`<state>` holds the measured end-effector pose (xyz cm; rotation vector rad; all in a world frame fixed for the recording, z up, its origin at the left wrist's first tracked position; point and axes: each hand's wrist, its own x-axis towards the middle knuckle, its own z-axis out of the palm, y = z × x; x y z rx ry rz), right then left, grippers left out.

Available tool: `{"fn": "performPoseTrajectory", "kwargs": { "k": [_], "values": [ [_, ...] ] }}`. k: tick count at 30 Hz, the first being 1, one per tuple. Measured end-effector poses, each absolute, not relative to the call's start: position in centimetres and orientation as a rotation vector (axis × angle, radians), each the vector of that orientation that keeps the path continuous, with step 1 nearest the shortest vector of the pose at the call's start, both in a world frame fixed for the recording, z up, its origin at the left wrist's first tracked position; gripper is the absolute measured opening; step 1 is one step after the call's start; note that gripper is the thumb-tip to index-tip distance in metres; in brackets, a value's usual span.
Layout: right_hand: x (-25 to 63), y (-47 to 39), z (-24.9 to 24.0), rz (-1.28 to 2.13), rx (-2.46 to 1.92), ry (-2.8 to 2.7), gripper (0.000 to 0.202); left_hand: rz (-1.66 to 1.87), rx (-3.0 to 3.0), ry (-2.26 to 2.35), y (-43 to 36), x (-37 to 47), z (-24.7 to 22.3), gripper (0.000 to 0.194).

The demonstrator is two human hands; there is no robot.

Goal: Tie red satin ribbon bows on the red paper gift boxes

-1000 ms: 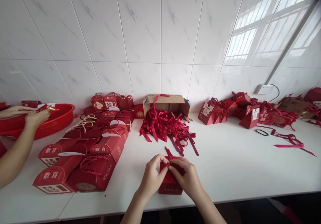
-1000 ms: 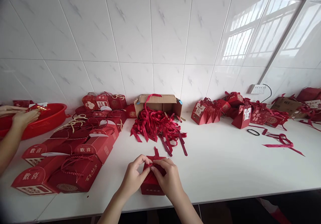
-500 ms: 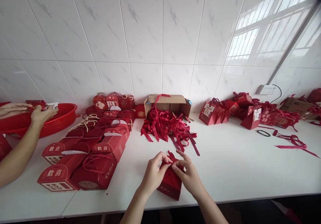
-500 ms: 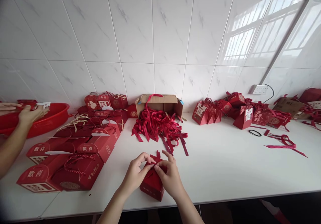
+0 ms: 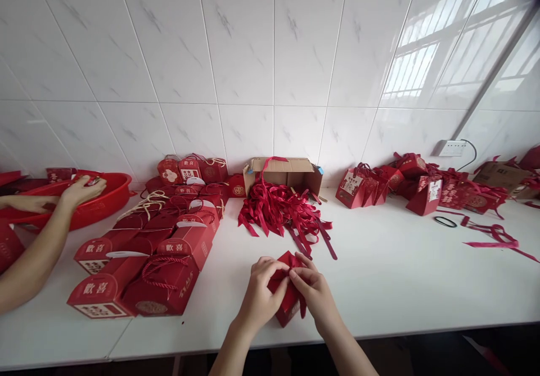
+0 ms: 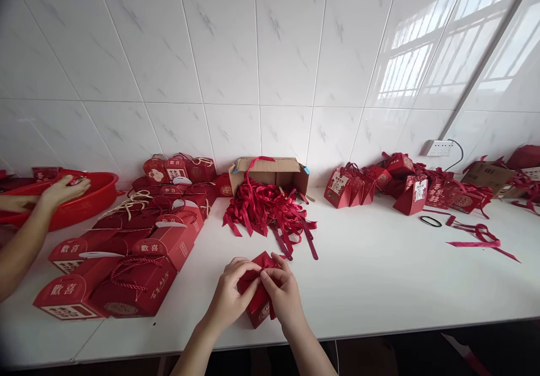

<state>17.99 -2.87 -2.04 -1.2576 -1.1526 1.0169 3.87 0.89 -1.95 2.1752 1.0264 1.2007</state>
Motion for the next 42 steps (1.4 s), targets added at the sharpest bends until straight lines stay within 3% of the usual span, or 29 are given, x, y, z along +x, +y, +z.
{"fn": "performPoseTrajectory", "kwargs": {
  "k": [15,28,34,42],
  "values": [
    [20.0,-3.7,-1.9,0.987,-1.337,-1.422,0.037,1.156,2.148,0.923,2.2,2.9,-2.4,0.023],
    [21.7,-4.8,1.3,0.757,-1.513,-1.764,0.016,1.085,2.254,0.860,2.1,2.1,-1.3,0.023],
    [21.5,-2.0,1.8,0.467,-1.229,-2.033,0.041,1.017,2.253,0.874,2.1,1.7,-0.8,0.022],
    [21.5,-0.4,-0.2,0.138,-0.995,-2.380,0.041,0.883,2.386,0.897,2.7,1.2,0.3,0.022]
  ]
}}
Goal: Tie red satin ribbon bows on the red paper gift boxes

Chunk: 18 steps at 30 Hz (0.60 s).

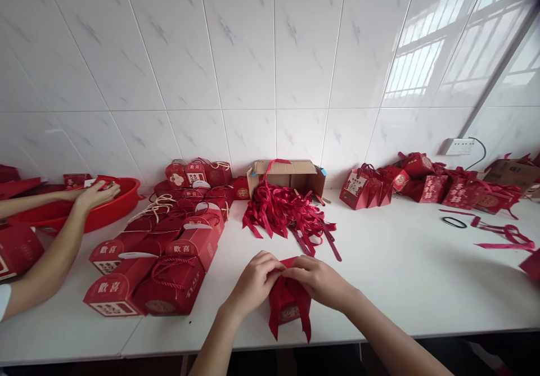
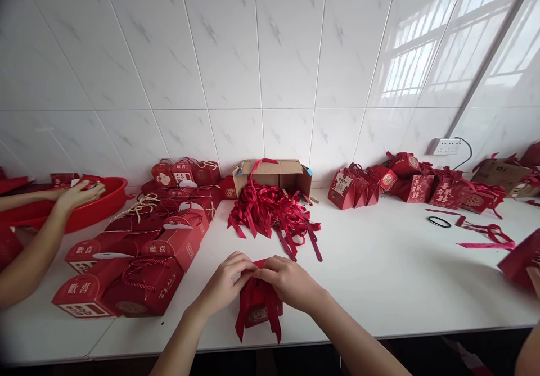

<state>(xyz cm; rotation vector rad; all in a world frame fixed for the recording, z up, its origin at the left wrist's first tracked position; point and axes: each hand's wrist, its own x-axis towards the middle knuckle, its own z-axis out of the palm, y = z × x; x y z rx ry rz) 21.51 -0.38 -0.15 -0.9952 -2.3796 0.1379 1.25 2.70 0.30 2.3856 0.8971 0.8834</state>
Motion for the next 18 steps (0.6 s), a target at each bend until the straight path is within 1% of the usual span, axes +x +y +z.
{"fn": "performPoseTrajectory", "kwargs": {
  "k": [5,11,15,18],
  "values": [
    [21.3,-0.3,-0.6,-0.045,-1.005,-2.464,0.033,0.738,2.536,0.905,3.8,1.2,1.4,0.026],
    [21.2,-0.1,-0.4,-0.051,-1.019,-2.485,0.030,0.661,2.609,0.918,4.2,1.4,2.6,0.026],
    [21.3,-0.3,-0.3,-0.032,-1.079,-2.450,0.037,0.655,2.426,0.937,3.7,1.2,2.6,0.025],
    [21.3,-0.2,-0.6,-0.082,-1.070,-2.490,0.043,0.658,2.334,0.944,3.5,1.1,2.3,0.026]
  ]
}}
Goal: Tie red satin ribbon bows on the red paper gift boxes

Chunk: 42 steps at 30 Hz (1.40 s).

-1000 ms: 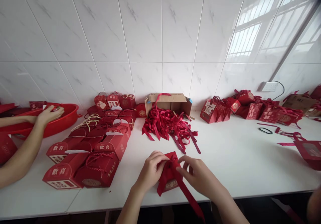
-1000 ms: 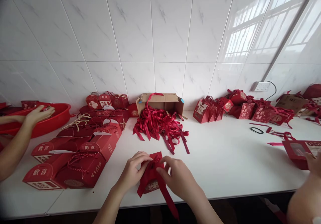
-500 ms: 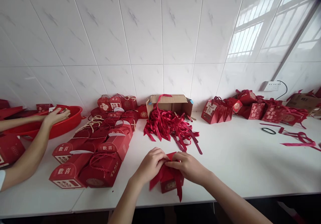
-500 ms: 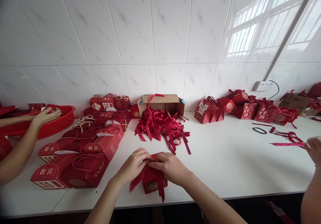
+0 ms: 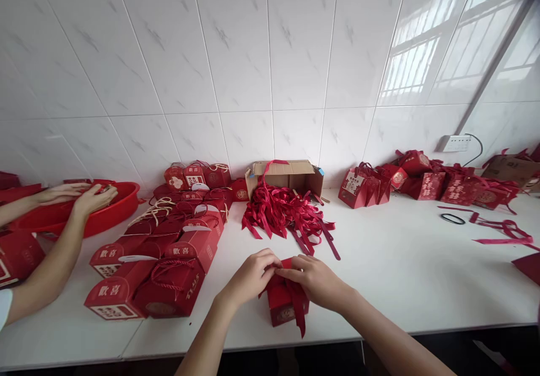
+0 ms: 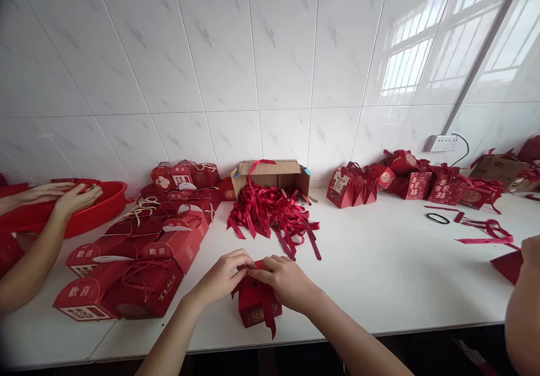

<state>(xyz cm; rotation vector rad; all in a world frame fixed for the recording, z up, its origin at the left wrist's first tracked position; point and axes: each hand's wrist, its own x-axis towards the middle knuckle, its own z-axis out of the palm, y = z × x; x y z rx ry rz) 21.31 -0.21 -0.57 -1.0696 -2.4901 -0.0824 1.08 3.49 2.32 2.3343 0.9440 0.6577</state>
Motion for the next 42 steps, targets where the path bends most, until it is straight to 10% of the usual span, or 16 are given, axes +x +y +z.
{"fn": "performPoseTrajectory", "kwargs": {
  "k": [42],
  "values": [
    [21.6,0.8,-2.3,0.058,-0.876,-2.464,0.034,0.378,2.069,0.682,5.1,0.3,0.6,0.014]
  ]
}}
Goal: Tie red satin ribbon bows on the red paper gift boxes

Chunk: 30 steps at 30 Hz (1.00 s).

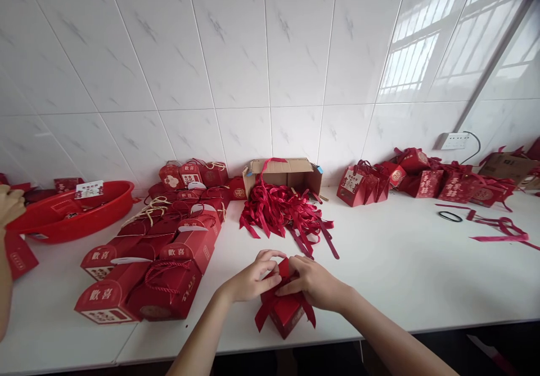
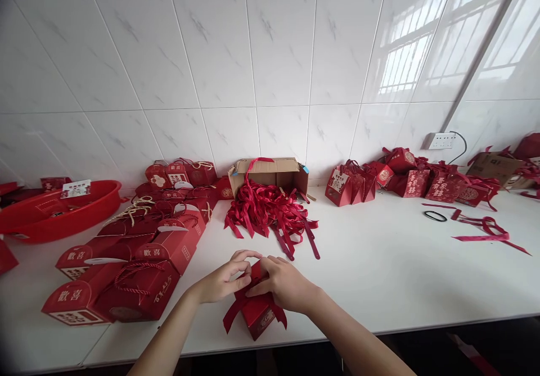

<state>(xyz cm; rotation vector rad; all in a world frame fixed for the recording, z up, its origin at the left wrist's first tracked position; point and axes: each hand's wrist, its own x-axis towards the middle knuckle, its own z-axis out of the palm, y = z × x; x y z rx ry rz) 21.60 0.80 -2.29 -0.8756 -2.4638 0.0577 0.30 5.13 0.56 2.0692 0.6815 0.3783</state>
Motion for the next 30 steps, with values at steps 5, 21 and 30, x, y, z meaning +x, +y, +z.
{"fn": "performPoseTrajectory", "kwargs": {
  "k": [5,21,30],
  "values": [
    [21.7,0.7,-2.1,0.081,-0.887,-2.489,0.032,0.431,2.069,0.605,5.6,0.4,0.6,0.011],
    [21.7,0.8,-2.0,0.074,-0.865,-2.546,0.035,0.473,2.187,0.722,5.6,1.3,0.4,0.025],
    [21.7,0.7,-1.9,0.058,-0.838,-2.486,0.032,0.625,2.205,0.816,4.2,1.6,0.1,0.022]
  ]
}}
